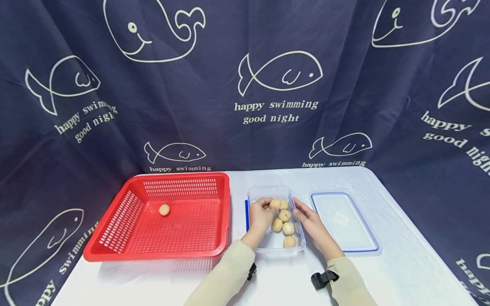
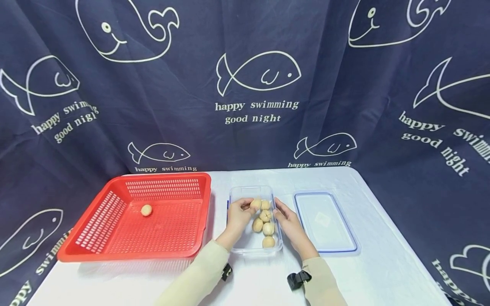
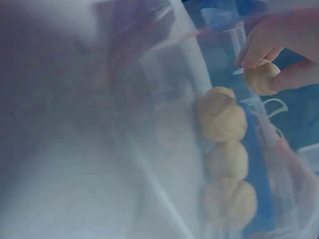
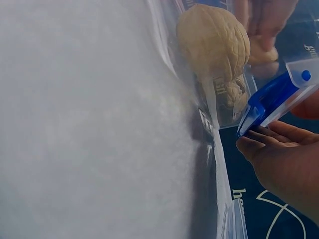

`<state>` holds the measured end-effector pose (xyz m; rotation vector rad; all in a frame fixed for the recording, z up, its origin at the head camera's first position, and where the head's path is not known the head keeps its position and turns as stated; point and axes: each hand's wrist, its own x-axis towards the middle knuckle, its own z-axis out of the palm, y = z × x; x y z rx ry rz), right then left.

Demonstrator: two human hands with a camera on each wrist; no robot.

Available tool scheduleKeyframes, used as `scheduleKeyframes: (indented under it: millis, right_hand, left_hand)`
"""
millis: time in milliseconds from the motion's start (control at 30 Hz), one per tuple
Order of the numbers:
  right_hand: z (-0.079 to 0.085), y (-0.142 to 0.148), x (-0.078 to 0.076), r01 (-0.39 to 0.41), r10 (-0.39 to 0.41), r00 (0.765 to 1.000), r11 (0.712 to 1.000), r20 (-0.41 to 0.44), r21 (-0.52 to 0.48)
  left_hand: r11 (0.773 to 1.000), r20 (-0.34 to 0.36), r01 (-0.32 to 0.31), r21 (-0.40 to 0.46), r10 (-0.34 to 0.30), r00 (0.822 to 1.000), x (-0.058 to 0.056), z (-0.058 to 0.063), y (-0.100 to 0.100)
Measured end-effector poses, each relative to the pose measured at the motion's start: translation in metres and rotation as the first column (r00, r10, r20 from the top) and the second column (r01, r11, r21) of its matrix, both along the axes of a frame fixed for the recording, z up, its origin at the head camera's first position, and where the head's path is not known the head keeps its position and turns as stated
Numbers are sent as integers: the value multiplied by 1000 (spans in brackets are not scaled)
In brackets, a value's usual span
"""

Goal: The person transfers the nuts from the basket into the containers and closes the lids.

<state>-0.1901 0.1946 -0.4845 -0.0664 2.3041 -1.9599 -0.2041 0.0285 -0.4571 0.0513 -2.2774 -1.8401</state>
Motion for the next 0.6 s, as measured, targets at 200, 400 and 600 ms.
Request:
scheduleKeyframes:
  millis: [200,400,600]
  right_hand:
    - [0,0,2,-1,1,1000,1000,5,-5]
    - [0,-1,2,3,-3,1000,1000,9,7]
    - [0,0,0,4,-4,1000,1000,24,3]
  left_hand:
    - [999,10,-34,-40,34,999,-6,-11,4]
    - [984,35,-44,-174,51,998,-8,-15,5]
    - [957,63,-53,-285,74,995,-8,-14,4]
